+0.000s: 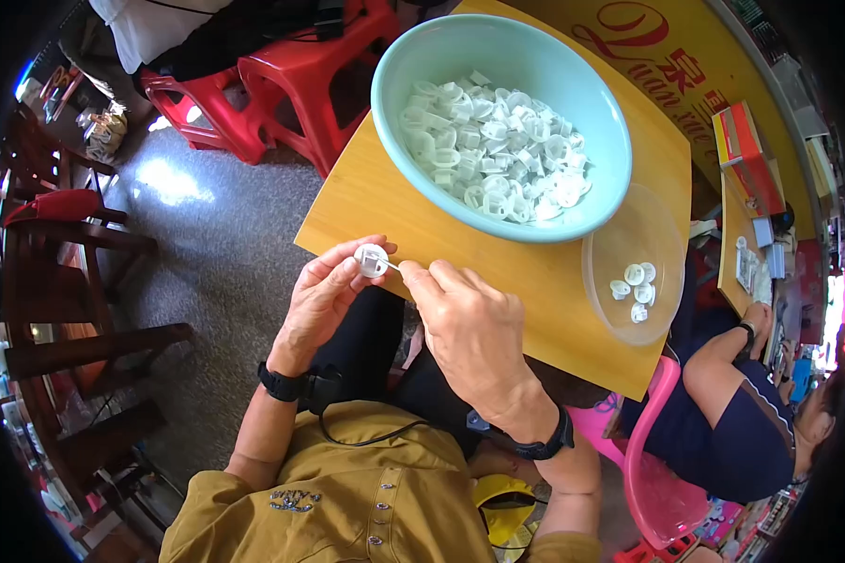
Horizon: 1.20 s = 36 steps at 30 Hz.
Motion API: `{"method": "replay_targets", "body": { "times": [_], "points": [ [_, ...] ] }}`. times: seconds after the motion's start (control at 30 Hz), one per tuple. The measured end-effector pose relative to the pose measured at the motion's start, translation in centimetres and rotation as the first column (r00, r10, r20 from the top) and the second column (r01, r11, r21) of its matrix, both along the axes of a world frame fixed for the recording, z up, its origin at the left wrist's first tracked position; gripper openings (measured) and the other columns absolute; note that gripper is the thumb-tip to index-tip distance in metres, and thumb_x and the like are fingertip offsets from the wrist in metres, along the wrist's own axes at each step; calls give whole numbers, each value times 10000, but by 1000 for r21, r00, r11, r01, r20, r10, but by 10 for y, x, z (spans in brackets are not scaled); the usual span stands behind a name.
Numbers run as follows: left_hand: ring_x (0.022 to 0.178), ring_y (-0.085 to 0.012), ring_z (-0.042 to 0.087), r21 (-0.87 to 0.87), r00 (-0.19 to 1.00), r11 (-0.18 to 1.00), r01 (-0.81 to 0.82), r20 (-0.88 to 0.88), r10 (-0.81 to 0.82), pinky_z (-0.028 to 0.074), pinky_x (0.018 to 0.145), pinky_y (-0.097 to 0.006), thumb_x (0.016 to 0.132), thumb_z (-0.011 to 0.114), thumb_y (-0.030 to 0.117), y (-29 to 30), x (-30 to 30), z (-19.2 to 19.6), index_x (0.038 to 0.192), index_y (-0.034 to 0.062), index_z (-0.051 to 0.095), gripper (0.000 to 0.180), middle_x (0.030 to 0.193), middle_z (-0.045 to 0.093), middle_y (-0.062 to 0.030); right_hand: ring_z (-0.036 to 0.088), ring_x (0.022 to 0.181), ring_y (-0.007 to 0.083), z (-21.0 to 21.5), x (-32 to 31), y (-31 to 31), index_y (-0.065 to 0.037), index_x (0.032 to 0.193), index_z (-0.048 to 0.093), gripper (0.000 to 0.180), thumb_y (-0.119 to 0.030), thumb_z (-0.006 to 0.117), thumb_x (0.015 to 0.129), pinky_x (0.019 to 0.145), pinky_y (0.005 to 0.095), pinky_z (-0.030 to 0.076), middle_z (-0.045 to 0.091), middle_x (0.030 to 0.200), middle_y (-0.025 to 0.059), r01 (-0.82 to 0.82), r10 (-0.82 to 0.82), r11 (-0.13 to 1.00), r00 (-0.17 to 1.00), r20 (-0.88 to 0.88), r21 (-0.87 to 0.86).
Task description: The person is assembling small white plastic components using a small tool to push or adjust parts.
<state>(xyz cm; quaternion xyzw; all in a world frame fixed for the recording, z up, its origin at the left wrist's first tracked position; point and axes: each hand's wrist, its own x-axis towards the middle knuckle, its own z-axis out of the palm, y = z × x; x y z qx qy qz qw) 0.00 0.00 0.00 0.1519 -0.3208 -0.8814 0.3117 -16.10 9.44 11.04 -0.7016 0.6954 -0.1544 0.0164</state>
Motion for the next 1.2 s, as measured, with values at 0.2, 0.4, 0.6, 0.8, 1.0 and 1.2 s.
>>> {"method": "replay_targets", "body": {
  "times": [0.2, 0.4, 0.6, 0.8, 1.0, 1.2],
  "points": [
    [1068, -194, 611, -62, 996, 997, -34, 78, 38, 483, 950, -327, 944, 583, 121, 4, -4, -2, 1295, -24, 526, 384, 1256, 584, -157, 655, 718, 192, -4, 0, 1, -96, 1035, 642, 255, -52, 626, 784, 563, 318, 511, 575, 747, 36, 15, -15, 1000, 1000, -19, 24],
    [1075, -186, 600, -191, 991, 982, -9, 132, 35, 479, 952, -322, 935, 592, 109, 5, -9, -5, 1251, -16, 562, 341, 1223, 593, -118, 662, 652, 244, -4, -1, 6, -70, 985, 632, 193, -52, 623, 793, 551, 353, 519, 603, 732, 71, 44, -42, 996, 999, -20, 76],
    [1097, -180, 582, -309, 971, 951, -9, 224, 82, 476, 961, -320, 911, 610, 59, 8, -13, -6, 1205, -15, 594, 304, 1197, 577, -90, 651, 629, 296, -18, -5, 11, -52, 944, 626, 110, -69, 605, 838, 546, 394, 515, 636, 710, 113, 56, -64, 996, 990, 129, 66],
    [1106, -171, 576, -405, 958, 914, 15, 267, 103, 468, 971, -308, 903, 616, 39, 6, -14, -7, 1195, 1, 609, 295, 1187, 584, -82, 610, 627, 379, -23, -8, 11, -18, 813, 608, 106, -86, 570, 885, 545, 439, 483, 587, 626, 189, 74, -105, 990, 953, 285, 117],
    [1100, -161, 578, -505, 938, 861, 64, 324, 121, 462, 970, -289, 905, 613, 35, 5, -14, -4, 1194, 0, 609, 292, 1179, 590, -75, 547, 605, 419, -31, -16, 16, 24, 781, 591, 187, -102, 543, 911, 550, 443, 438, 536, 657, 247, 61, -128, 989, 798, 588, 132],
    [1059, -134, 581, -549, 931, 834, 60, 333, 152, 476, 917, -253, 915, 610, 52, 7, -13, 0, 1177, -6, 619, 268, 1141, 591, -56, 544, 599, 413, -41, -17, 24, 30, 833, 620, 220, -157, 550, 927, 555, 433, 430, 533, 663, 244, 86, -207, 976, 635, 744, 199]
  ]
}}
